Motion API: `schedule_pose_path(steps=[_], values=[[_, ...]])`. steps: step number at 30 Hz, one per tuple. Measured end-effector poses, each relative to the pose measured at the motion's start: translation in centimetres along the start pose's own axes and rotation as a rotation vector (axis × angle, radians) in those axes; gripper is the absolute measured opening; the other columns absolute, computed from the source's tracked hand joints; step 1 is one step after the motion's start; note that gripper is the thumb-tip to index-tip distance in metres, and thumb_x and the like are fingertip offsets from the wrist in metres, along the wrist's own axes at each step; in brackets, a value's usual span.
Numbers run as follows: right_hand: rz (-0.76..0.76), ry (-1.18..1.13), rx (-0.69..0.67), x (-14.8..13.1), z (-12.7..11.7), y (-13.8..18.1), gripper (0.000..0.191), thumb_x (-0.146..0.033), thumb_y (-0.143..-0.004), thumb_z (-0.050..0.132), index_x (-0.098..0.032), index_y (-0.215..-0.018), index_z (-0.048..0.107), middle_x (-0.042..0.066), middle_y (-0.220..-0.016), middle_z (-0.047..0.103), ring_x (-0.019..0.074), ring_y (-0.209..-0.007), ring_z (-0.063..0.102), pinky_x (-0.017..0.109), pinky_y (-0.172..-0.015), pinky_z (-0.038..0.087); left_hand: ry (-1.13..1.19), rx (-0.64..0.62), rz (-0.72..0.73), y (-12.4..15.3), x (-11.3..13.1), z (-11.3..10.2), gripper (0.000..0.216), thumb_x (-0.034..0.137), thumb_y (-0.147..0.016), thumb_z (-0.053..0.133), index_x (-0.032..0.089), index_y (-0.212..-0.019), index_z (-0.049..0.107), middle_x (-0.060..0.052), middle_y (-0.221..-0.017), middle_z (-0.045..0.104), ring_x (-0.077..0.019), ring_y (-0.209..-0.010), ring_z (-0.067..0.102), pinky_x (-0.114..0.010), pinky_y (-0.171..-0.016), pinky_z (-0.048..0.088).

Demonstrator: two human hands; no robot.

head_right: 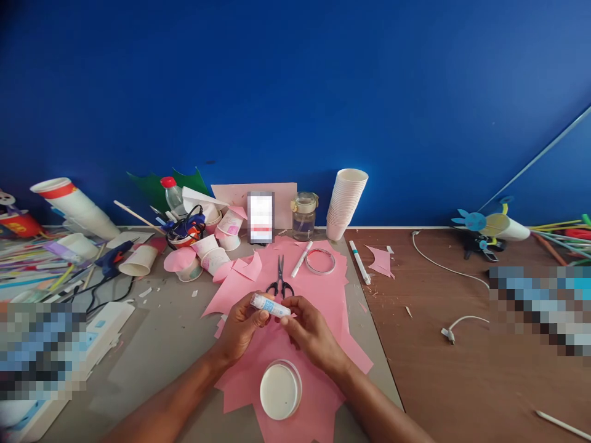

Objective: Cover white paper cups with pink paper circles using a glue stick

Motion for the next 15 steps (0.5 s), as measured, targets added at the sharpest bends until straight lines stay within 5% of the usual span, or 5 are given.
schedule_pose_path(steps=[4,11,15], values=[[0.1,-0.178,-0.181,0.3,1.4,0.1,0.045,-0.058,-0.089,0.041,-0.016,-0.079,0.053,0.001,-0.062,0.06,0.0058,-0.038,0.038,0.022,-0.04,0.03,-0.01,0.004,0.007,0.0,0.0,-0.2,0.024,0.036,-0.078,0.068,0.015,-0.09,0.065,0.0,-0.072,0.057,-0.0114,-0.063,0.045,-0.025,-0.061,0.038],[0.018,0.026,0.142,0.5,-1.0,-0.1,0.036,-0.048,-0.072,0.071,-0.02,-0.082,0.05,-0.006,-0.057,0.051,0.0075,-0.046,0.044,0.019,-0.042,0.032,-0.022,0.017,-0.022,-0.1,-0.5,-0.3,0.025,0.036,-0.078,0.068,0.016,-0.092,0.064,0.0,-0.076,0.057,-0.0102,-0.065,0.046,-0.024,-0.063,0.038],[0.058,-0.137,-0.037,0.6,0.6,-0.1,0.037,-0.053,-0.08,0.059,-0.019,-0.092,0.052,-0.002,-0.067,0.059,0.0063,-0.04,0.044,0.02,-0.039,0.031,-0.043,-0.016,-0.016,0.1,0.1,0.4,0.025,0.038,-0.08,0.065,0.015,-0.09,0.062,0.001,-0.067,0.055,-0.0108,-0.062,0.047,-0.024,-0.061,0.038]])
Point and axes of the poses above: each hand's wrist, its own y-axis away from the middle knuckle, its own z-axis out of the palm, x = y × z, the point moved 9 cm from there along -y, towards the middle knuckle
